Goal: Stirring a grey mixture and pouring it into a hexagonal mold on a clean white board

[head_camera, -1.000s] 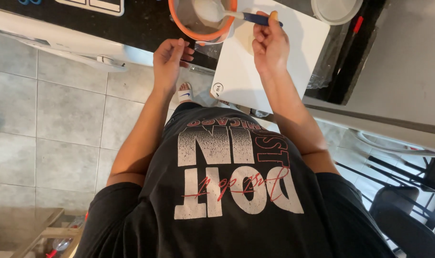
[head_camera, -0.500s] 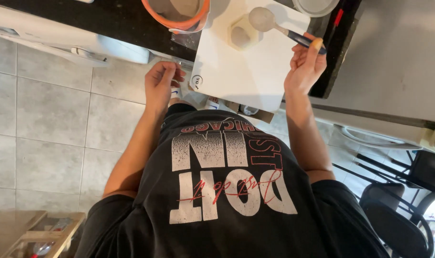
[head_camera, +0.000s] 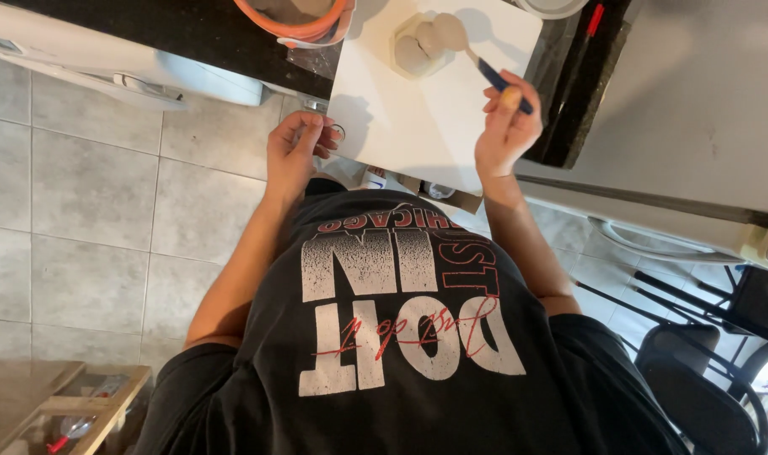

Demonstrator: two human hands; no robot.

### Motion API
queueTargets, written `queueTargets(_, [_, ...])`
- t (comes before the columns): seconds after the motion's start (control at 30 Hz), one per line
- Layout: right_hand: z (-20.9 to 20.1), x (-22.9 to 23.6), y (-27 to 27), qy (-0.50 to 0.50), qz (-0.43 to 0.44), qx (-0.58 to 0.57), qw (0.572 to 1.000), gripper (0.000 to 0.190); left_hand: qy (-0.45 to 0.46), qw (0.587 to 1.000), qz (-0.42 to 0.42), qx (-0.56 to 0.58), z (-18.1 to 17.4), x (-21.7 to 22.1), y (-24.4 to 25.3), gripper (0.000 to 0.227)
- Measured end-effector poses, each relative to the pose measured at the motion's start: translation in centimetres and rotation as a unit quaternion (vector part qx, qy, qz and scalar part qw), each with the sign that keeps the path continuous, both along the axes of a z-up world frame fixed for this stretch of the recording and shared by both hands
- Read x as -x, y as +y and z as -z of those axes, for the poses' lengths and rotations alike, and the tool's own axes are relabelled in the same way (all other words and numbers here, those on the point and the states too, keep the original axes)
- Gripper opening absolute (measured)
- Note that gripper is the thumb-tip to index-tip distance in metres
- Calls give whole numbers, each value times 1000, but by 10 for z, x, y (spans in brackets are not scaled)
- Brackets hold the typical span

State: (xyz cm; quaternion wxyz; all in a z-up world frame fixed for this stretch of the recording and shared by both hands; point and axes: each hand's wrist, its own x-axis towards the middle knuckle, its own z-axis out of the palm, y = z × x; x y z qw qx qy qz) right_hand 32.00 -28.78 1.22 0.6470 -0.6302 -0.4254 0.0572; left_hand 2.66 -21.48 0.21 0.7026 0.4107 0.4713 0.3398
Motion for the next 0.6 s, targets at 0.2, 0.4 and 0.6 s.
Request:
queueTargets(0.2, [2,-43,9,438,86,-9,895,46,0,1000,-17,6,-1,5,10,15])
queueTargets(0.4, [-22,-26,25,546,91,16,833,44,2,1000,-12,15,-3,11,20,16])
queueTargets(0.6, [-51,40,72,425,-4,-23,905,42,-4,1000,-11,13,0,21,31,15])
